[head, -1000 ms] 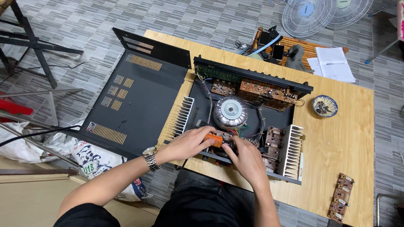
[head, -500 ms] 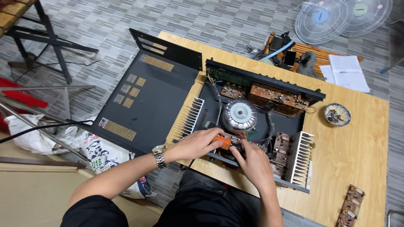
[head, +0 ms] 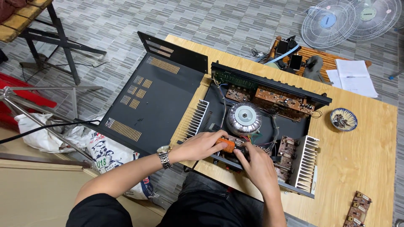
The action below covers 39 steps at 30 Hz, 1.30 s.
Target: Repairing an amplifier by disassembling internal components and using a screwdriver
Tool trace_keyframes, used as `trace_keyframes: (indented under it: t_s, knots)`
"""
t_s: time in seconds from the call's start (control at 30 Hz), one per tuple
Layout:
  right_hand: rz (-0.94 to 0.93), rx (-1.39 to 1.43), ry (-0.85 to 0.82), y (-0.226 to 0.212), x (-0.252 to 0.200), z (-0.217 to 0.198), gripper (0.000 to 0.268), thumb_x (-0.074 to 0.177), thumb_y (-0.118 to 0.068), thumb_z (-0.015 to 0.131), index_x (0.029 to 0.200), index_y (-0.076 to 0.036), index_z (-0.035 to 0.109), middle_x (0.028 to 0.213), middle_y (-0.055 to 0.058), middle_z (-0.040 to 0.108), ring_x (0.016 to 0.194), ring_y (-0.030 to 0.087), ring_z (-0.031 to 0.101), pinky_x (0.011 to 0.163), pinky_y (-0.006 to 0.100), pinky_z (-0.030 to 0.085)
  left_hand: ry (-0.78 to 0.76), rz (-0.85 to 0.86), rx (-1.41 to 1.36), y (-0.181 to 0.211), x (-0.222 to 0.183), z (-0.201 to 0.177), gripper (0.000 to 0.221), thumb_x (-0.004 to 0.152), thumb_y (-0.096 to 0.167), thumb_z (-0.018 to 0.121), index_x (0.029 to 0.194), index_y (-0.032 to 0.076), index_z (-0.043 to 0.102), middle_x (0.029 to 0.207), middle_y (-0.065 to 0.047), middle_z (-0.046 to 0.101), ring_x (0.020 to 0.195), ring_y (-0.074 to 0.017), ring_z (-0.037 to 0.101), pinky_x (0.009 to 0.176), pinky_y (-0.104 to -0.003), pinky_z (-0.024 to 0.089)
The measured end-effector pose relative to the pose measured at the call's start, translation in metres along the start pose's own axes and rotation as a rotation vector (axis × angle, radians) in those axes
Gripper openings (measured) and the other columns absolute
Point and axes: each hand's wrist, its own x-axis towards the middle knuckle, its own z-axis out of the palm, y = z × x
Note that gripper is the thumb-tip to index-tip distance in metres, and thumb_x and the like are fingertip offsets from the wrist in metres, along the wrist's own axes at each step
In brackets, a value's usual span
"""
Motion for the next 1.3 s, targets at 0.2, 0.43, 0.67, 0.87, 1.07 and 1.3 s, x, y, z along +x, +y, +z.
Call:
trace_keyframes:
  t_s: [0.2,0.43,0.67,0.87,1.07,1.3]
  knots:
    - [-0.065,-0.023,0.048,0.009,0.002,0.008,0.037,0.099,-0.048,0.057,0.099,-0.012,0.058,0.093,0.018,0.072,0.087,0.043,0.066,0.072,0.048,0.045,-0.027,0.006,-0.085,0.002,0.001,-0.004,0.045,0.105,0.042,0.033,0.138,0.017,0.051,0.120,-0.018,0.070,0.099,-0.0342,0.069,0.079,-0.037,0.045]
    - [-0.079,0.095,0.031,-0.014,-0.006,-0.018,0.040,0.097,-0.037,0.063,0.115,-0.001,0.065,0.097,0.030,0.071,0.097,0.049,0.069,0.086,0.053,0.053,0.089,0.401,-0.032,-0.018,0.005,0.009,0.040,0.100,0.023,0.061,0.136,0.009,0.051,0.114,-0.022,0.059,0.111,-0.0508,0.058,0.091,-0.056,0.052]
    - [-0.139,0.141,0.043,-0.014,-0.011,-0.025,0.040,0.098,-0.035,0.062,0.117,0.000,0.064,0.101,0.029,0.071,0.101,0.047,0.068,0.087,0.053,0.053,-0.010,0.054,0.027,-0.023,0.008,0.007,0.031,0.105,0.037,0.045,0.130,0.021,0.053,0.100,-0.014,0.074,0.104,-0.0420,0.069,0.091,-0.053,0.054]
    - [-0.145,0.154,0.043,-0.014,-0.011,-0.026,0.044,0.098,-0.039,0.061,0.118,0.000,0.064,0.099,0.026,0.072,0.099,0.043,0.069,0.084,0.049,0.055,0.099,0.206,0.046,-0.024,0.006,0.012,0.034,0.097,0.026,0.064,0.130,0.020,0.057,0.114,-0.011,0.069,0.113,-0.0392,0.068,0.095,-0.049,0.055]
    - [-0.151,0.148,0.043,-0.013,-0.011,-0.027,0.044,0.098,-0.039,0.061,0.119,0.000,0.064,0.099,0.026,0.072,0.100,0.043,0.069,0.084,0.050,0.055,-0.001,-0.046,0.018,-0.027,0.009,0.011,0.033,0.101,0.037,0.051,0.131,0.022,0.053,0.105,-0.011,0.074,0.110,-0.0404,0.069,0.095,-0.055,0.054]
    - [-0.137,0.123,0.018,-0.018,-0.012,-0.035,0.050,0.099,-0.041,0.060,0.122,0.003,0.065,0.101,0.029,0.072,0.101,0.045,0.068,0.085,0.053,0.054,0.176,0.379,0.013,-0.034,0.010,0.014,0.033,0.092,0.010,0.068,0.124,0.008,0.061,0.115,-0.016,0.065,0.116,-0.0446,0.063,0.100,-0.053,0.051]
